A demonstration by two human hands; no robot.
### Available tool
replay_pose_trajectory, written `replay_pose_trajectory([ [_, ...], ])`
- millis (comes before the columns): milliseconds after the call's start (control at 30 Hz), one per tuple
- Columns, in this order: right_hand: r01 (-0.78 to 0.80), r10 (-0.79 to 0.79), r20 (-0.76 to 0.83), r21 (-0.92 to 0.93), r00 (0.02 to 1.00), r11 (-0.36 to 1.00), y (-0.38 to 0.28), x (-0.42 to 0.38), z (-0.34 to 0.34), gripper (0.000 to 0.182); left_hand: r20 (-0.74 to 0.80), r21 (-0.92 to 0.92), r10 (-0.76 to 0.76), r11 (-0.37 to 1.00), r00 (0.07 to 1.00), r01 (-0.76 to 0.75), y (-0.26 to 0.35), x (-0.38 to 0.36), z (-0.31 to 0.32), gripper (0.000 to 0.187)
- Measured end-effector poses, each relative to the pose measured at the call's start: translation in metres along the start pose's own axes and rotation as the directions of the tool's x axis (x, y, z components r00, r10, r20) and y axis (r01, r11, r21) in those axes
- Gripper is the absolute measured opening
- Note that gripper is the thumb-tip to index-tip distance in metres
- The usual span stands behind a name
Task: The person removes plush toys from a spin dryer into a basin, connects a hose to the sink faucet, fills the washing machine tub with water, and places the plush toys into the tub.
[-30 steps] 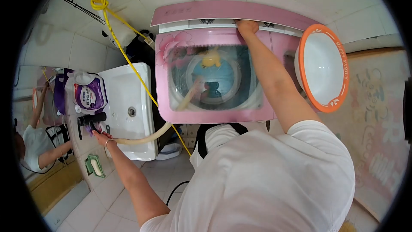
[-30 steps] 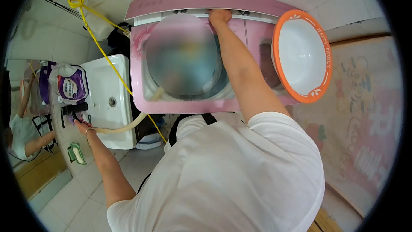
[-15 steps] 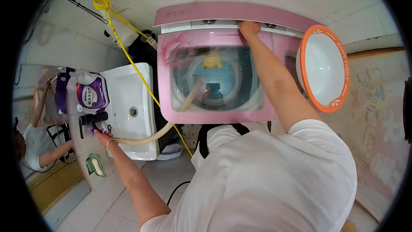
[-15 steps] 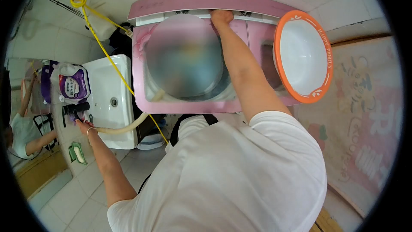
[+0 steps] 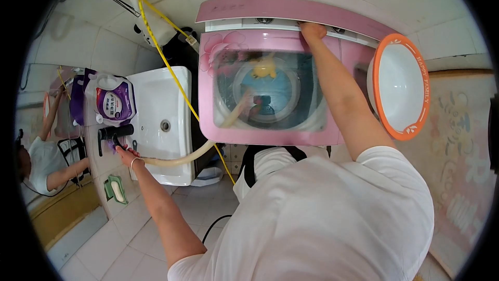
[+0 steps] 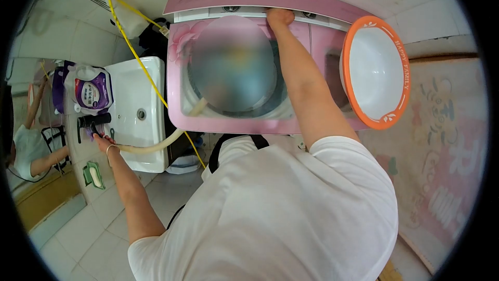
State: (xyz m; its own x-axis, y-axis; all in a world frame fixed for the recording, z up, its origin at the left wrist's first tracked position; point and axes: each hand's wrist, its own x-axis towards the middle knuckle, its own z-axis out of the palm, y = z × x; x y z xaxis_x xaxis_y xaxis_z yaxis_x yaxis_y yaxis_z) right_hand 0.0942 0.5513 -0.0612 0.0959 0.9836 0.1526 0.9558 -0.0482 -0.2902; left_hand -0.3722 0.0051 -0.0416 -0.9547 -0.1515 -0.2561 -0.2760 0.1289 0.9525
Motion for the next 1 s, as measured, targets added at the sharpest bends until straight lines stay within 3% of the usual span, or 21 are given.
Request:
replay_pose_trajectory([
  [233, 0.083, -0.078, -0.095, 0.056, 0.992, 0.995, 0.004, 0.000, 0.003, 0.039, -0.007, 0.004, 0.009, 1.000, 1.000, -0.009, -0.001, 0.002, 0.000, 0.043],
  [433, 0.039, -0.038, -0.024, 0.046, 0.999, 0.998, 0.002, 0.001, -0.002, 0.043, 0.002, 0.005, -0.001, 1.000, 1.000, 0.001, 0.003, -0.005, 0.002, 0.042],
  [1000, 0.071, -0.071, -0.052, -0.006, 0.996, 0.997, 0.004, 0.002, 0.003, 0.044, 0.010, 0.008, 0.005, 1.000, 1.000, -0.005, 0.000, 0.002, -0.001, 0.043],
])
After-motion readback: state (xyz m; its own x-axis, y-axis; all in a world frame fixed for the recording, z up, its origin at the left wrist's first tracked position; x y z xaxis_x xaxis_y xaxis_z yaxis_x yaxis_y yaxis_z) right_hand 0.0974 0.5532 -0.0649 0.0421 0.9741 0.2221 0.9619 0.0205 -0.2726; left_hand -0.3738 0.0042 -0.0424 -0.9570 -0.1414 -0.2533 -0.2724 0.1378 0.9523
